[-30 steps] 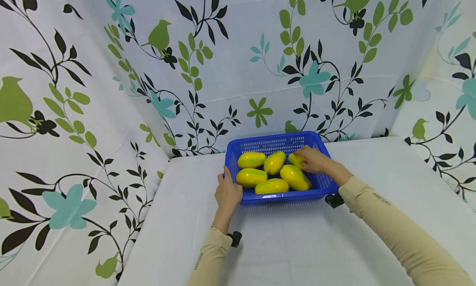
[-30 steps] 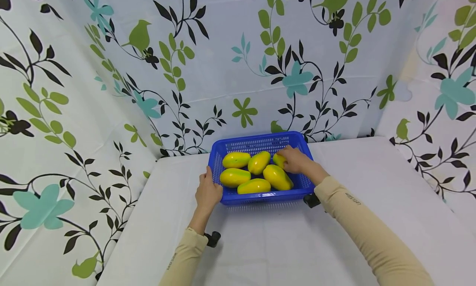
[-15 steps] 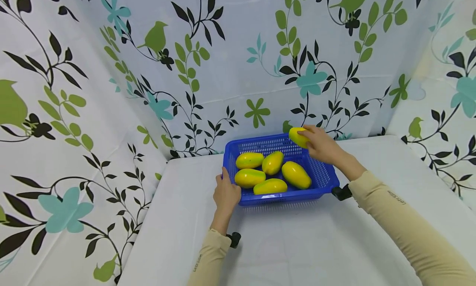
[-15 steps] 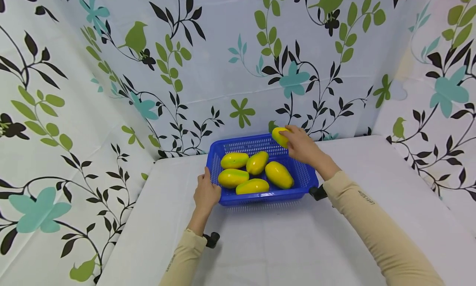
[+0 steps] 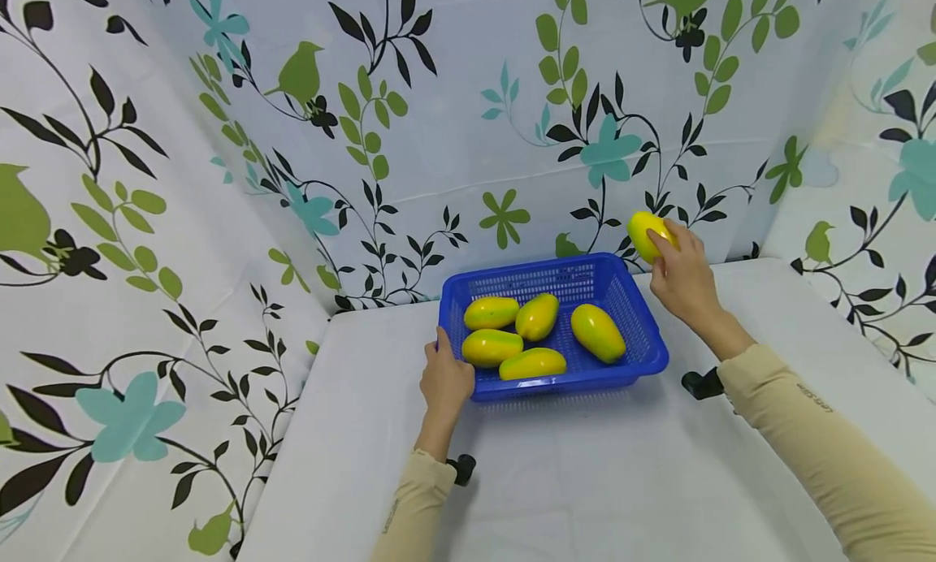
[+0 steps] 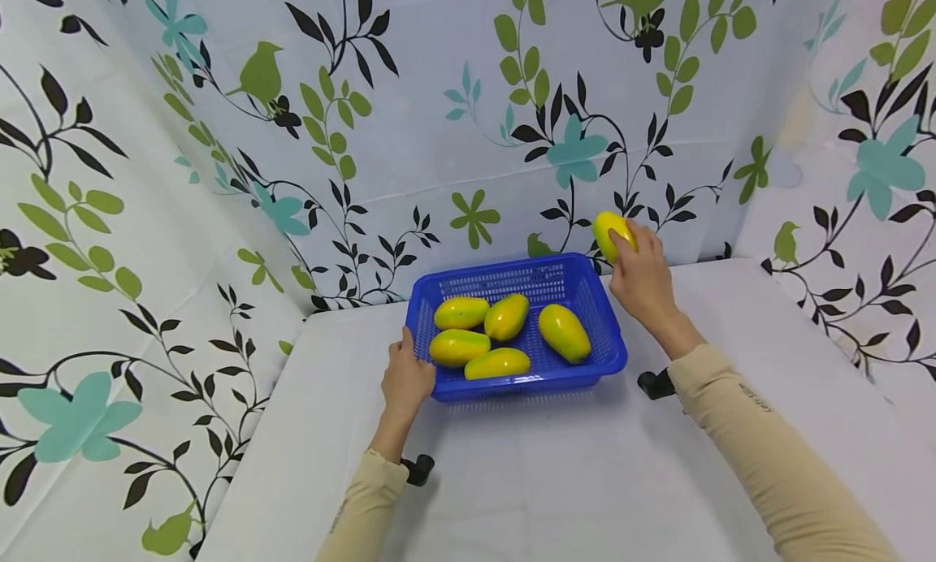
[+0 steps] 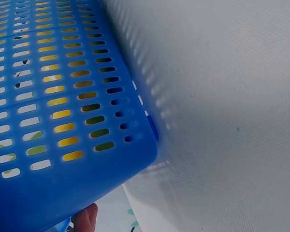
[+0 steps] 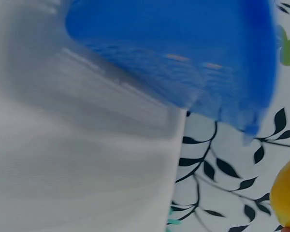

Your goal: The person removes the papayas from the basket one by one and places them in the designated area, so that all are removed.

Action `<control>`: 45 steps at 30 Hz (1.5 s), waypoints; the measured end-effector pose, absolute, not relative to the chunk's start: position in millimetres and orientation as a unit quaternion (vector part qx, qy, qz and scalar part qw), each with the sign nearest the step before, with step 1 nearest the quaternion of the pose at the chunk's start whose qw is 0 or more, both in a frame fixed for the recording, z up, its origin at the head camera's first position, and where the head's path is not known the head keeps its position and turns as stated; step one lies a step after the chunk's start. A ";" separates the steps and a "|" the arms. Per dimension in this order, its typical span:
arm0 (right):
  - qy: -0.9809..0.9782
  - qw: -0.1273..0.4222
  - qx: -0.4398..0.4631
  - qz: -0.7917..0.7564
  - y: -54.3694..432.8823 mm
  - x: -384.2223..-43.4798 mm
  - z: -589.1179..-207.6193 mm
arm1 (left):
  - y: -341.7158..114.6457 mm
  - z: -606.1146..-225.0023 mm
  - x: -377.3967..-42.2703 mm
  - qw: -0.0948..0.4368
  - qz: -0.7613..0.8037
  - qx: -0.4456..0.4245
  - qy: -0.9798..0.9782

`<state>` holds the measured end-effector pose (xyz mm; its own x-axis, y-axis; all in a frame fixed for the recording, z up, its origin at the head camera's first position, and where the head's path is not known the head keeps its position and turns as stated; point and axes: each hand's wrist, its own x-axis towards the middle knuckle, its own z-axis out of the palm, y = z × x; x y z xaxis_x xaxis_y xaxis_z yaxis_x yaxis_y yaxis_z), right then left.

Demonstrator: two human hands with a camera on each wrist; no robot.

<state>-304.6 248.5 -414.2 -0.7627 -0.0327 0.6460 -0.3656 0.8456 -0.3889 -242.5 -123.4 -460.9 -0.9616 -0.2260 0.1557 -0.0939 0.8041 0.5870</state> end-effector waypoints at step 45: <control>-0.952 0.150 0.021 0.266 271.9 -309.2 -477.2 | -125.3 -463.8 -242.9 0.115 -0.294 0.079 -0.945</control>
<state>-309.2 271.9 -477.2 -0.9543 0.0392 0.2962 -0.1203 0.8571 -0.5010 -242.9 -125.3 -463.8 -0.9610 -0.2170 0.1714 -0.0814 0.8144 0.5746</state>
